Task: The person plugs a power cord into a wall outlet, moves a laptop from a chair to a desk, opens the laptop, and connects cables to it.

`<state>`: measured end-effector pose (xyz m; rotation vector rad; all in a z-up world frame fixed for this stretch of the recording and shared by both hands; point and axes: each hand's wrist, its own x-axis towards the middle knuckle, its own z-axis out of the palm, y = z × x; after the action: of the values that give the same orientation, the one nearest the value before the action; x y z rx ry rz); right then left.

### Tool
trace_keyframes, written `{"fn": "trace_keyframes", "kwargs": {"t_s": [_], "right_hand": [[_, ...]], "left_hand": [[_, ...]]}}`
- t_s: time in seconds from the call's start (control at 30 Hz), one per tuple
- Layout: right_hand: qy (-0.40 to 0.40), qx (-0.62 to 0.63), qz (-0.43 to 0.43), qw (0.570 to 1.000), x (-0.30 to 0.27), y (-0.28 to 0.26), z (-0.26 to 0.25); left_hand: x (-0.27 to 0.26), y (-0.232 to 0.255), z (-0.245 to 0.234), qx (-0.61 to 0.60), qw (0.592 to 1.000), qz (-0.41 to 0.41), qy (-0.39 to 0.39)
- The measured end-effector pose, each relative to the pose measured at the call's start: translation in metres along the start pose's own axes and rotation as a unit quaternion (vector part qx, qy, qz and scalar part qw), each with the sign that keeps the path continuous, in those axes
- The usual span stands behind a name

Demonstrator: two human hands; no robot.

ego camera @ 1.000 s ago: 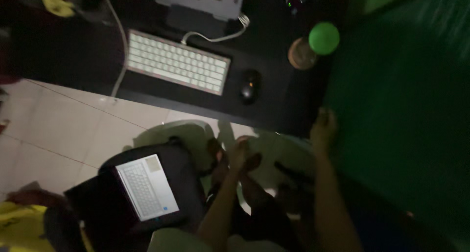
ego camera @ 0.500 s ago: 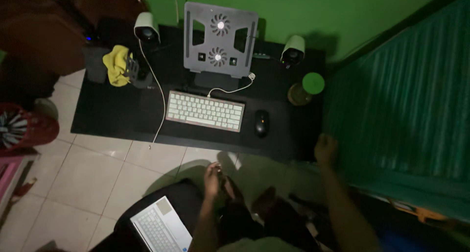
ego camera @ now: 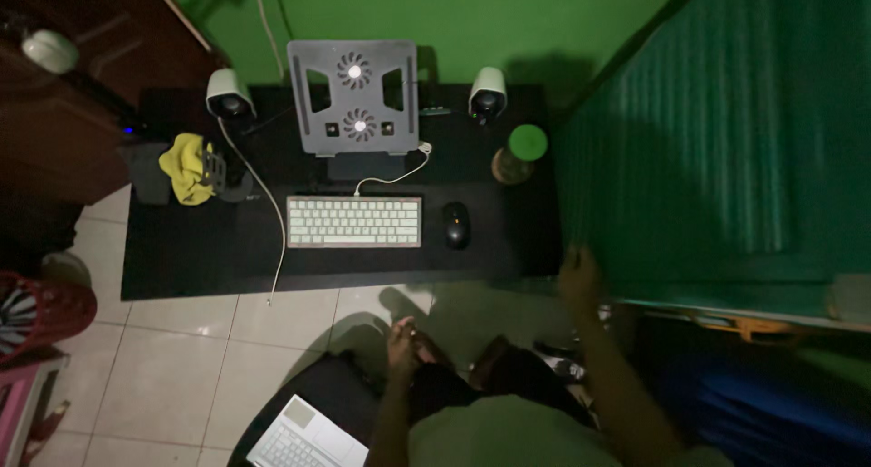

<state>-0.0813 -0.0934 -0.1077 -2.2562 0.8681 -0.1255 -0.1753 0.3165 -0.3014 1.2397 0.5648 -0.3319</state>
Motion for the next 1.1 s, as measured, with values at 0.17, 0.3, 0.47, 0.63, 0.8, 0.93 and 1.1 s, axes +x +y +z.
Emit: {"fn": "trace_keyframes", "kwargs": {"t_s": [0.17, 0.3, 0.47, 0.63, 0.8, 0.93, 1.1], "right_hand": [[0.018, -0.021, -0.010, 1.000, -0.012, 0.003, -0.004], [0.052, -0.020, -0.075, 0.996, -0.025, 0.004, -0.011], [-0.001, -0.019, 0.067, 0.998, -0.041, 0.005, -0.022], [0.056, -0.009, -0.032, 0.998, -0.037, 0.031, -0.017], [0.043, 0.078, -0.027, 0.996, -0.056, 0.025, -0.034], [0.050, 0.047, 0.001, 0.998, -0.064, 0.003, -0.055], [0.101, 0.074, -0.097, 0.987, -0.063, 0.004, -0.058]], "left_hand": [[-0.010, 0.010, 0.019, 0.013, 0.999, 0.000, -0.033], [0.009, 0.009, 0.036, 0.120, 0.991, -0.009, -0.053], [0.017, 0.006, 0.057, 0.056, 0.995, 0.026, -0.081], [0.004, 0.015, 0.069, 0.133, 0.985, 0.008, -0.113], [-0.014, 0.028, 0.077, 0.135, 0.982, 0.060, -0.116], [-0.024, 0.030, 0.093, 0.163, 0.950, 0.220, -0.153], [-0.042, 0.051, 0.159, 0.216, 0.909, 0.250, -0.255]]}}
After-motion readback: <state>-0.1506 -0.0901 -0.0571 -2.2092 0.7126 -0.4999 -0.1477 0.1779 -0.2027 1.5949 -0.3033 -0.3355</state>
